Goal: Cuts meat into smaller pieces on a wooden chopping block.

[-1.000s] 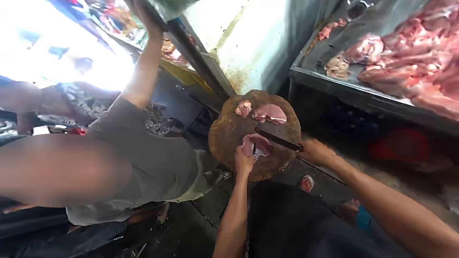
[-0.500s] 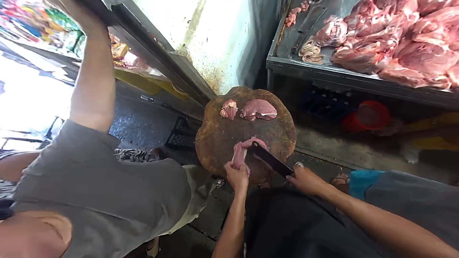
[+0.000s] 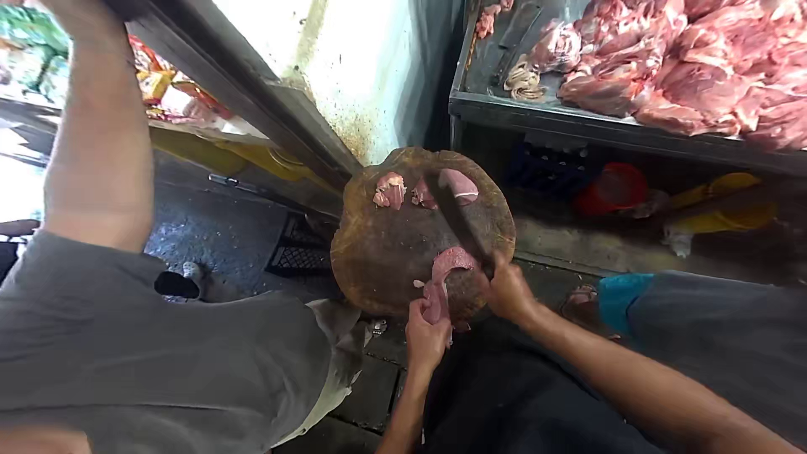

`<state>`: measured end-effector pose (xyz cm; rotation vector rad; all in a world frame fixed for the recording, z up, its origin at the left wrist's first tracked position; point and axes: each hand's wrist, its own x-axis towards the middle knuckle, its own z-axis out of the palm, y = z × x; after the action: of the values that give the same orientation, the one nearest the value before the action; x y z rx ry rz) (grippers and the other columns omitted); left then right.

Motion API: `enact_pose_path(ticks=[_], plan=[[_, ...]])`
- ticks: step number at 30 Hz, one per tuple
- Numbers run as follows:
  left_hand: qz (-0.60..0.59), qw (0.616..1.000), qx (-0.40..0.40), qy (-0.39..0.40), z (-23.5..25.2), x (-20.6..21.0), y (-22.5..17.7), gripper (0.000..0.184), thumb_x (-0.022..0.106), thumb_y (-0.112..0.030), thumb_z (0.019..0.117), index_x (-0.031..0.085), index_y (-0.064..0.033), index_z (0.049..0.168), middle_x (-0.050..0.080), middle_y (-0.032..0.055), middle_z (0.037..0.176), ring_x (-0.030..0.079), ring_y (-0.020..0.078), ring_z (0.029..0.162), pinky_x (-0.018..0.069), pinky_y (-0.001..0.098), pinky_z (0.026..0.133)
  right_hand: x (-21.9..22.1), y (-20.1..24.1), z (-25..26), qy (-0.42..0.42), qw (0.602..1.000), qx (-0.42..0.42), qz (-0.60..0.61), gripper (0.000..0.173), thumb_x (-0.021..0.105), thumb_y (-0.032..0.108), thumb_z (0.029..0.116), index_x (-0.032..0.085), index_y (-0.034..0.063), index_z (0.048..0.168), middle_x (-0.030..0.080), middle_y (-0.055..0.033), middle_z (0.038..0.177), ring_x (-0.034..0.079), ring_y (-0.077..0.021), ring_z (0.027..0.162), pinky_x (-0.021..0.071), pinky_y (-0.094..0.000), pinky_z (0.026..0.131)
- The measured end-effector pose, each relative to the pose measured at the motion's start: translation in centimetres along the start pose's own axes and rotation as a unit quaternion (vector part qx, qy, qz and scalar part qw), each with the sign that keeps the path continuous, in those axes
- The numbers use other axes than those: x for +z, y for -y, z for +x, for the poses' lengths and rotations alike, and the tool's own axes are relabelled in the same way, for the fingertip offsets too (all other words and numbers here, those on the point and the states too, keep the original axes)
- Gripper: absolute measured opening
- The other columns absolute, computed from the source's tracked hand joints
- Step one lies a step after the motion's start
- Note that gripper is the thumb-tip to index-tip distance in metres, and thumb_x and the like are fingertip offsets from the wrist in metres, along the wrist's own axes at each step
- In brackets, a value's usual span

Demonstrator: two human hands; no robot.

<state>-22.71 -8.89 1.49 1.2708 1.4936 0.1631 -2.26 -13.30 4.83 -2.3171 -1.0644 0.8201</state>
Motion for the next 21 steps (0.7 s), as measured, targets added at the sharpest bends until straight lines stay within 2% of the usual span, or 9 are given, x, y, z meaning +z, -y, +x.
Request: enact_pose_path(ticks=[3, 5, 7, 9, 12, 14, 18, 19, 21], plan=[[0.045, 0.999, 0.007, 0.026, 1.0, -0.4, 0.4, 0.055, 0.076, -0.015, 0.0762, 0.055, -0.0137, 0.126, 0.07, 0.0089, 0.088, 0.068, 0.0194, 0.058, 0.0604, 0.0401, 0.05, 2.3, -2.1, 1.6, 0.131, 0.985, 0.082, -0.077, 0.046, 0.047, 0.048, 0.1035, 0.061, 0.0086, 0.122, 0.072, -0.0163, 0.098, 0.072, -0.0369, 0.095, 0.0577, -0.061, 0.081], [0.036, 0.999, 0.016, 0.031, 1.9, -0.1, 0.9, 0.057, 0.077, -0.015, 0.0774, 0.054, -0.013, 0.13, 0.07, 0.0098, 0.092, 0.069, 0.02, 0.062, 0.0619, 0.0414, 0.054, -0.4, 0.4, 2.4, 0.117, 0.99, 0.058, -0.06, 0.044, 0.048, 0.047, 0.1035, 0.062, 0.0078, 0.118, 0.071, -0.0152, 0.094, 0.072, -0.0346, 0.09, 0.0581, -0.0586, 0.079], [0.017, 0.999, 0.011, 0.027, 2.3, 0.4, 1.8, 0.058, 0.079, -0.015, 0.0776, 0.055, -0.0128, 0.131, 0.07, 0.0107, 0.094, 0.069, 0.0209, 0.064, 0.0613, 0.0426, 0.056, -2.0, 2.4, 1.8, 0.056, 0.998, 0.004, -0.029, 0.039, 0.05, 0.045, 0.1025, 0.063, 0.0097, 0.112, 0.069, -0.0094, 0.082, 0.07, -0.0276, 0.077, 0.0585, -0.0521, 0.07], [0.002, 1.0, 0.011, 0.018, 2.6, 0.8, 2.0, 0.057, 0.079, -0.015, 0.0782, 0.055, -0.0116, 0.13, 0.07, 0.0109, 0.095, 0.069, 0.021, 0.065, 0.0611, 0.0423, 0.056, -0.9, 2.1, 1.1, 0.01, 0.999, -0.033, -0.013, 0.037, 0.053, 0.045, 0.1004, 0.064, 0.0114, 0.112, 0.068, -0.0063, 0.077, 0.069, -0.0239, 0.07, 0.0587, -0.0493, 0.064], [0.022, 0.999, 0.019, 0.02, 2.9, 1.1, 1.5, 0.057, 0.077, -0.015, 0.0761, 0.056, -0.012, 0.129, 0.069, 0.0111, 0.094, 0.069, 0.0218, 0.068, 0.0603, 0.0443, 0.057, 2.8, -0.9, 1.6, 0.123, 0.989, 0.021, -0.079, 0.046, 0.049, 0.047, 0.103, 0.061, 0.008, 0.124, 0.072, -0.0177, 0.099, 0.073, -0.0376, 0.093, 0.0583, -0.062, 0.079], [0.033, 0.999, 0.022, 0.026, 3.0, 0.9, 1.3, 0.057, 0.077, -0.014, 0.0758, 0.056, -0.0124, 0.128, 0.069, 0.0107, 0.095, 0.069, 0.0212, 0.068, 0.0607, 0.0438, 0.059, 1.5, 0.1, 2.6, 0.188, 0.977, 0.053, -0.084, 0.047, 0.048, 0.048, 0.1039, 0.061, 0.006, 0.123, 0.07, -0.02, 0.105, 0.07, -0.0397, 0.101, 0.0562, -0.0631, 0.085], [-0.027, 0.999, 0.011, 0.031, 3.1, 0.5, 2.6, 0.053, 0.077, -0.013, 0.0813, 0.055, -0.009, 0.13, 0.07, 0.0125, 0.095, 0.069, 0.0217, 0.065, 0.0609, 0.042, 0.056, -1.7, 2.9, 0.8, 0.077, 0.997, -0.007, -0.022, 0.037, 0.051, 0.047, 0.1011, 0.062, 0.0127, 0.109, 0.067, -0.0066, 0.078, 0.069, -0.0259, 0.072, 0.0578, -0.051, 0.065], [-0.042, 0.999, 0.004, 0.026, 3.3, 0.5, 2.9, 0.053, 0.077, -0.013, 0.0817, 0.055, -0.0085, 0.13, 0.069, 0.0127, 0.095, 0.068, 0.0219, 0.066, 0.0602, 0.042, 0.057, -1.0, 2.5, 0.4, 0.056, 0.998, -0.023, -0.008, 0.037, 0.053, 0.047, 0.0999, 0.063, 0.0125, 0.109, 0.066, -0.0063, 0.076, 0.068, -0.0251, 0.07, 0.0574, -0.0504, 0.063], [-0.064, 0.998, -0.001, 0.016, 3.6, 0.6, 3.4, 0.053, 0.077, -0.015, 0.0816, 0.054, -0.0069, 0.128, 0.068, 0.0137, 0.09, 0.066, 0.0223, 0.06, 0.058, 0.0408, 0.051, 1.9, 0.2, 0.2, 0.108, 0.993, -0.008, -0.04, 0.043, 0.052, 0.048, 0.1008, 0.063, 0.0099, 0.115, 0.071, -0.0119, 0.086, 0.072, -0.031, 0.081, 0.0591, -0.0555, 0.072]])
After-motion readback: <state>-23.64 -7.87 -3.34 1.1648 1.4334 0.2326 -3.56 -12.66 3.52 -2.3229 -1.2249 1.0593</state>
